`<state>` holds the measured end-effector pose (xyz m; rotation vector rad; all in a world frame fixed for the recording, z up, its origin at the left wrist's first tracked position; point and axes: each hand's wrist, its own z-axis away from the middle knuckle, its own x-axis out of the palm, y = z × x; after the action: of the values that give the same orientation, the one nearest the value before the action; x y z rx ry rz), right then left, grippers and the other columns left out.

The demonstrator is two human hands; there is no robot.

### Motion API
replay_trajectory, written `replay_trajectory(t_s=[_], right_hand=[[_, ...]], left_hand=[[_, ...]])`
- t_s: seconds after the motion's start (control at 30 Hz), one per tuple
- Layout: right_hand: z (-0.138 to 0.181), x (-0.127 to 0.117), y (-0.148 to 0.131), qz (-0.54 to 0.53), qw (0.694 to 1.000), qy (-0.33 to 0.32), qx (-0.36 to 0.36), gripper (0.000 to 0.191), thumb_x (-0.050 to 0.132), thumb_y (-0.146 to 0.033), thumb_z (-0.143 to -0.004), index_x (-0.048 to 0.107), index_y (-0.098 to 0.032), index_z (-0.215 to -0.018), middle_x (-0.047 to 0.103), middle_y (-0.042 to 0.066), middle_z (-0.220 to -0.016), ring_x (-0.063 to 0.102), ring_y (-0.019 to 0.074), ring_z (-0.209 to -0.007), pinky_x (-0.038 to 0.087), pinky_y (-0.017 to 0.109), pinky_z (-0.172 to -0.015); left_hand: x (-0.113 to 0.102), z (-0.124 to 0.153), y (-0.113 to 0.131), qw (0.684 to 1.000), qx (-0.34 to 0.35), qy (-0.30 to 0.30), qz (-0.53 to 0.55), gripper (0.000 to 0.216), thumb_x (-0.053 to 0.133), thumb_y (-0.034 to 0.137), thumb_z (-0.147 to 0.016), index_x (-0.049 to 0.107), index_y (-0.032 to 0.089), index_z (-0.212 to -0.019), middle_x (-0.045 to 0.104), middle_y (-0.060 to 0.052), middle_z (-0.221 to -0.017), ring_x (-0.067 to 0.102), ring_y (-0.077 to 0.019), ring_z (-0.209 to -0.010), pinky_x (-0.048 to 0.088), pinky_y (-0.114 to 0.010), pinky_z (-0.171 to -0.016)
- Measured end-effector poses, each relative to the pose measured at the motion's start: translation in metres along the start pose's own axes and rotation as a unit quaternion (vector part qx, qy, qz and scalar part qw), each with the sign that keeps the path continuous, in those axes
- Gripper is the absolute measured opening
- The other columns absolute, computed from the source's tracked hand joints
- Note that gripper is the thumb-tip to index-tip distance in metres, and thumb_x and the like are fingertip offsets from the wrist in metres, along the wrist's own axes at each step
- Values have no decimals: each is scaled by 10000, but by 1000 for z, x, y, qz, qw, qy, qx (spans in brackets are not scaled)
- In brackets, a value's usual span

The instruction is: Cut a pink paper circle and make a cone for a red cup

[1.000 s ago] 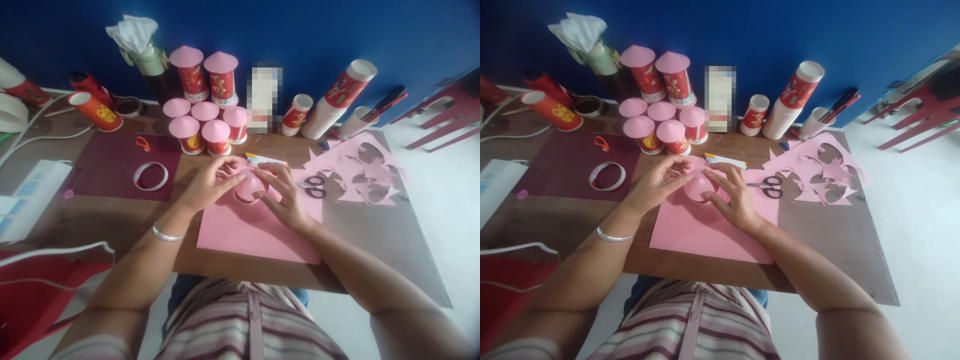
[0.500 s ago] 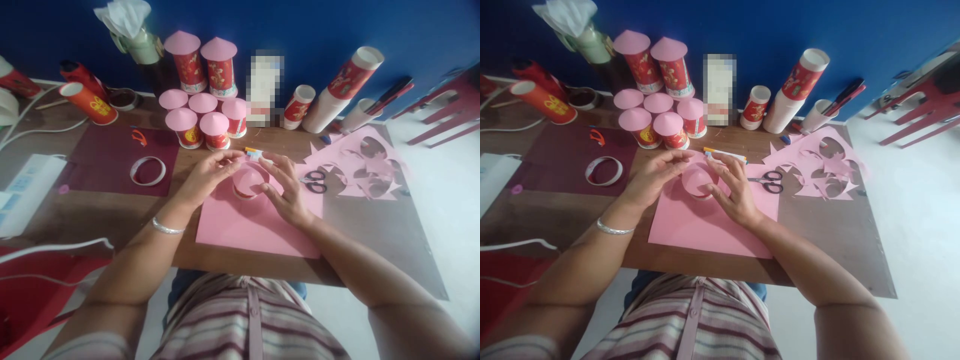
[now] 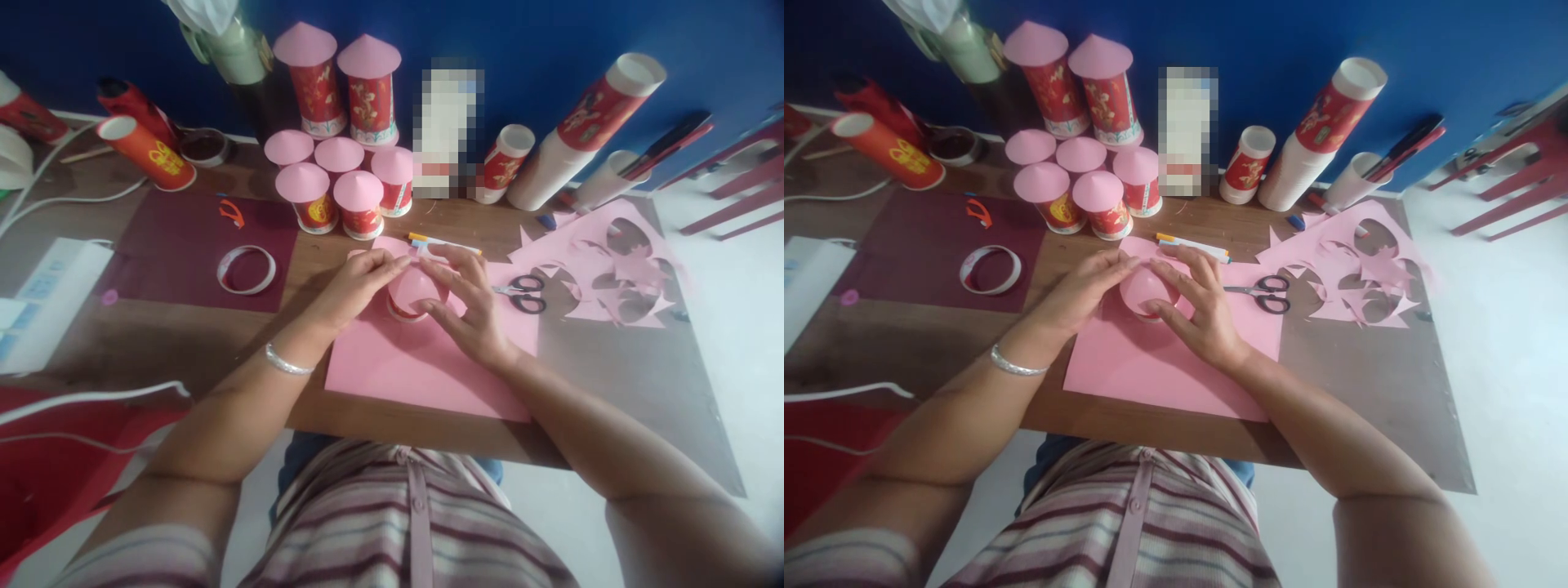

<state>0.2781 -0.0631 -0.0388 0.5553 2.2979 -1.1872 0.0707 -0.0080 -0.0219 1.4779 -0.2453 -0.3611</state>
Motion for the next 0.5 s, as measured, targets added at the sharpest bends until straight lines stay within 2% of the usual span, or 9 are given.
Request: replay_trajectory(t_s=[0.17, 0.37, 0.5], right_hand=[[0, 0, 0, 4, 1000, 0, -1, 486, 680, -485, -1007, 618, -423, -1485, 613, 70, -1497, 554, 340, -1392, 488, 627, -1158], [1, 0, 1, -3, 1000, 0, -7, 494, 696, -460, -1003, 616, -415, -1488, 629, 75, -1481, 558, 335, -1386, 474, 624, -1171], [1, 1, 0, -10, 1000, 7, -13, 481, 691, -453, -1009, 621, -409, -1482, 637, 75, -1467, 564, 324, -1381, 486, 604, -1164]], left_hand=[[-1, -1, -5, 1000, -1, -8, 14, 516, 750, 621, -878, 558, 203, -643, 485, 21, -672, 472, -151, -720, 411, -325, -732], [0, -2, -9, 998, -28, -10, 50, 460, 767, 612, -867, 628, 209, -694, 607, -11, -728, 572, -180, -795, 478, -335, -738], [2, -1, -6, 993, -42, -21, 104, 459, 831, 590, -812, 637, 191, -694, 621, -14, -754, 576, -162, -795, 483, -323, -716]])
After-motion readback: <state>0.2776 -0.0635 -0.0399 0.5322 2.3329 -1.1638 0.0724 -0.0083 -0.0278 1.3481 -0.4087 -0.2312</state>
